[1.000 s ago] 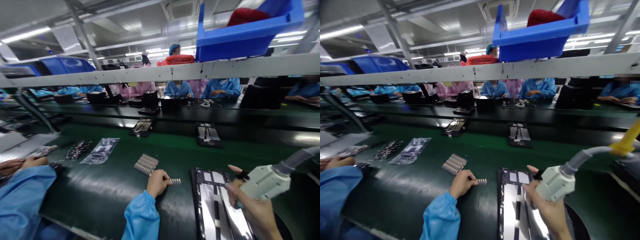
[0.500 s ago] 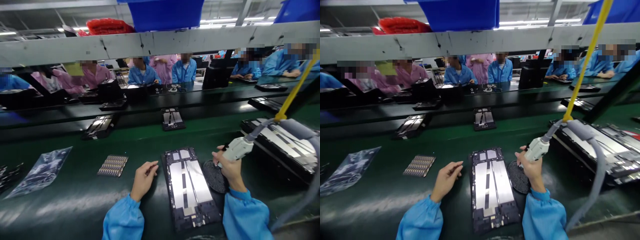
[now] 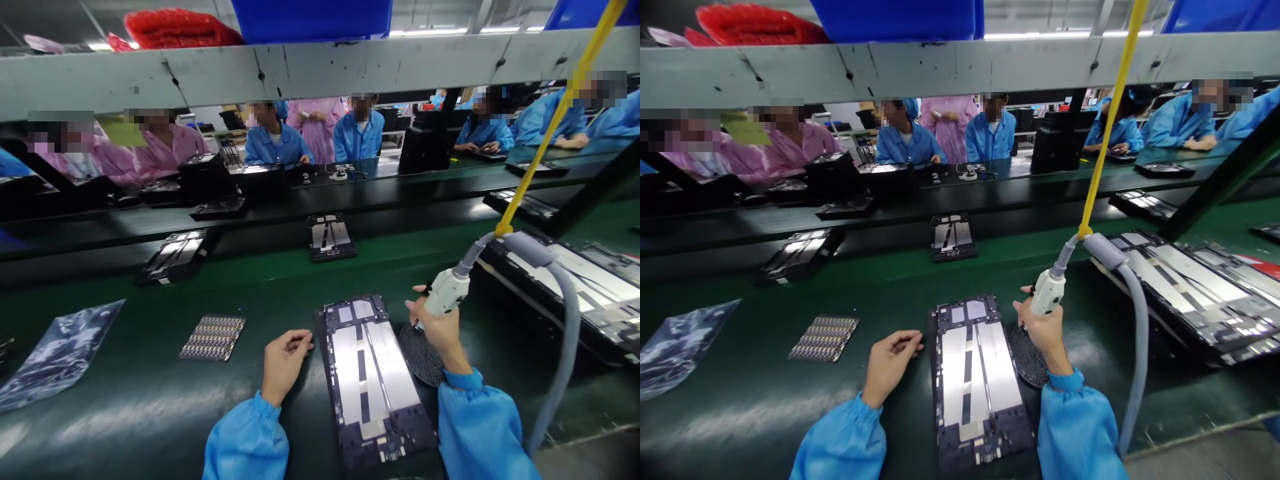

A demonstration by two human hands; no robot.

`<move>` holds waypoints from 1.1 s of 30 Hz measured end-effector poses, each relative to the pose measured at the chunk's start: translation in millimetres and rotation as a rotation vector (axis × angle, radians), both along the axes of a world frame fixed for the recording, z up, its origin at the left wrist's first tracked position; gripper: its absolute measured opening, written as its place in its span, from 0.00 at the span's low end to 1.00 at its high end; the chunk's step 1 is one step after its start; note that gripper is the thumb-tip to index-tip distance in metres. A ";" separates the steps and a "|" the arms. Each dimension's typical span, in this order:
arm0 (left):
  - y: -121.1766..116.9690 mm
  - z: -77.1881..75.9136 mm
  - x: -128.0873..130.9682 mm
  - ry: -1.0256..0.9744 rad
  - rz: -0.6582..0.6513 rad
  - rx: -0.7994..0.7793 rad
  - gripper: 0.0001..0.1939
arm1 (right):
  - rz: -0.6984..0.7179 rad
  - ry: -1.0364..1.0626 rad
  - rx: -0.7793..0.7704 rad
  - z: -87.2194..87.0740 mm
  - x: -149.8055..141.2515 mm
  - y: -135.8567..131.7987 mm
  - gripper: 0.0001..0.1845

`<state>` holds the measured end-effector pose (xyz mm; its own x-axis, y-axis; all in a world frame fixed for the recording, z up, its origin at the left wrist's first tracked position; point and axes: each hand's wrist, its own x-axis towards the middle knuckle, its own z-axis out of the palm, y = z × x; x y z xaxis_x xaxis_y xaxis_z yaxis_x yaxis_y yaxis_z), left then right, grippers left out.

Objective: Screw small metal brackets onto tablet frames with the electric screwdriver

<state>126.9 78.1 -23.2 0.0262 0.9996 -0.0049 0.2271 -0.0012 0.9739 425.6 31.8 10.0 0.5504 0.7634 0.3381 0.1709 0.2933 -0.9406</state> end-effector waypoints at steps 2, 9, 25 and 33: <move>-0.1 -0.6 -0.7 -0.006 -0.004 0.011 0.17 | 0.000 -0.007 -0.006 -1.4 0.1 0.2 0.15; -1.2 -2.5 -3.1 0.028 -0.038 0.108 0.16 | -0.010 -0.027 -0.004 -1.0 -1.2 -0.5 0.17; -12.2 -1.8 10.1 0.233 -0.054 0.211 0.15 | 0.479 0.015 -0.005 51.4 -141.3 29.2 0.16; -11.1 -5.2 13.9 0.252 -0.076 0.205 0.14 | 0.476 -0.030 -0.027 31.1 -148.7 41.2 0.18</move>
<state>140.7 67.1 -28.4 0.1244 0.9757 0.1801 0.4524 -0.2173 0.8649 277.0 73.0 41.1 0.1274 0.9371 0.3249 0.0509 0.3209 -0.9457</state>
